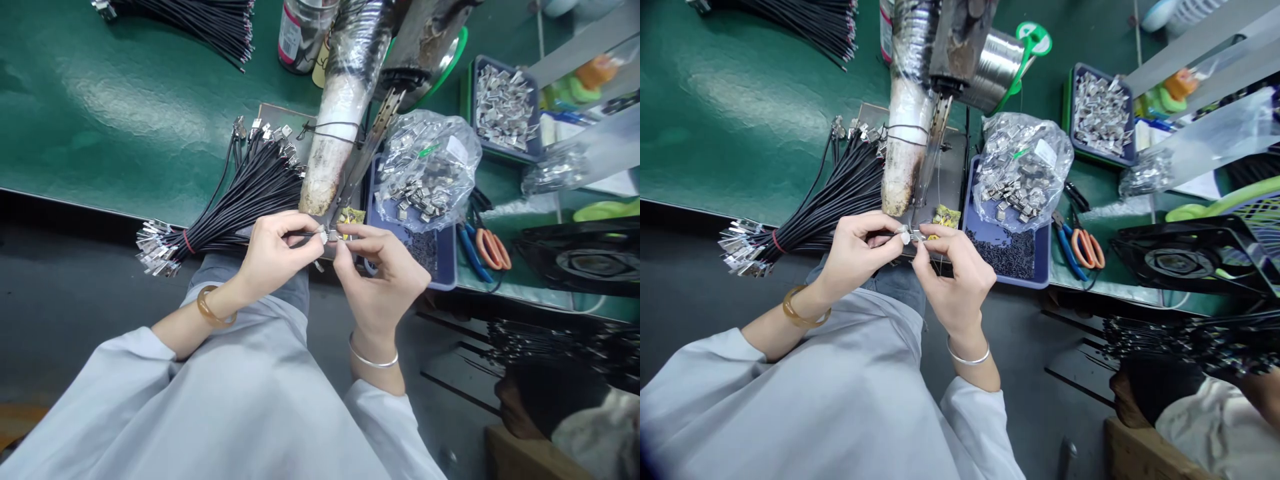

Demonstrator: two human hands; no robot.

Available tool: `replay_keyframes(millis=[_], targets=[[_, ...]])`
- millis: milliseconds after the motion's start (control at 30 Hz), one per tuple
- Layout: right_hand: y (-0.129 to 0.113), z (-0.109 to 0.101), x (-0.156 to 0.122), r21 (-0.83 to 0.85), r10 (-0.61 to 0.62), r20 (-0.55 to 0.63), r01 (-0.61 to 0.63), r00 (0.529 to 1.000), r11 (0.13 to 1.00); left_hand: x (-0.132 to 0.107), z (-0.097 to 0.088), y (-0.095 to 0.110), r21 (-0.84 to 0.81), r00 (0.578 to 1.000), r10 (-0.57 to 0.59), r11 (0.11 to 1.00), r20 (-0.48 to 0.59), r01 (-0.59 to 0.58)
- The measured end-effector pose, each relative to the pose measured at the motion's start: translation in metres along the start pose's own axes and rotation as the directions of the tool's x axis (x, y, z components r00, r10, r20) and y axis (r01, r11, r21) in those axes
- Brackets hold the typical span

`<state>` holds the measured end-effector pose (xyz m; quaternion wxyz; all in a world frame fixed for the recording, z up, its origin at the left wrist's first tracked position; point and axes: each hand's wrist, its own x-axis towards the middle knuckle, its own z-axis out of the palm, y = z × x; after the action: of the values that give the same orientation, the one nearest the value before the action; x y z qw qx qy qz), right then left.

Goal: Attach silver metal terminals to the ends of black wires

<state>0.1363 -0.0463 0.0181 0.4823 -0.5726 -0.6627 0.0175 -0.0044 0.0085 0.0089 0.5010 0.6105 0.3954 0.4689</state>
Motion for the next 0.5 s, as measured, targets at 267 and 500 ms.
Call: replay_keyframes(millis=[267, 500], targets=[[-0.004, -0.007, -0.007, -0.036, 0.027, 0.051, -0.025, 0.998, 0.999, -0.003, -0.001, 0.000, 0.105, 0.996, 0.004, 0.994, 0.094, -0.013], [0.008, -0.024, -0.030, -0.137, 0.204, 0.170, -0.182, 0.964, 0.974, -0.013, -0.015, -0.002, 0.180, 0.932, 0.206, 0.947, 0.297, -0.267]])
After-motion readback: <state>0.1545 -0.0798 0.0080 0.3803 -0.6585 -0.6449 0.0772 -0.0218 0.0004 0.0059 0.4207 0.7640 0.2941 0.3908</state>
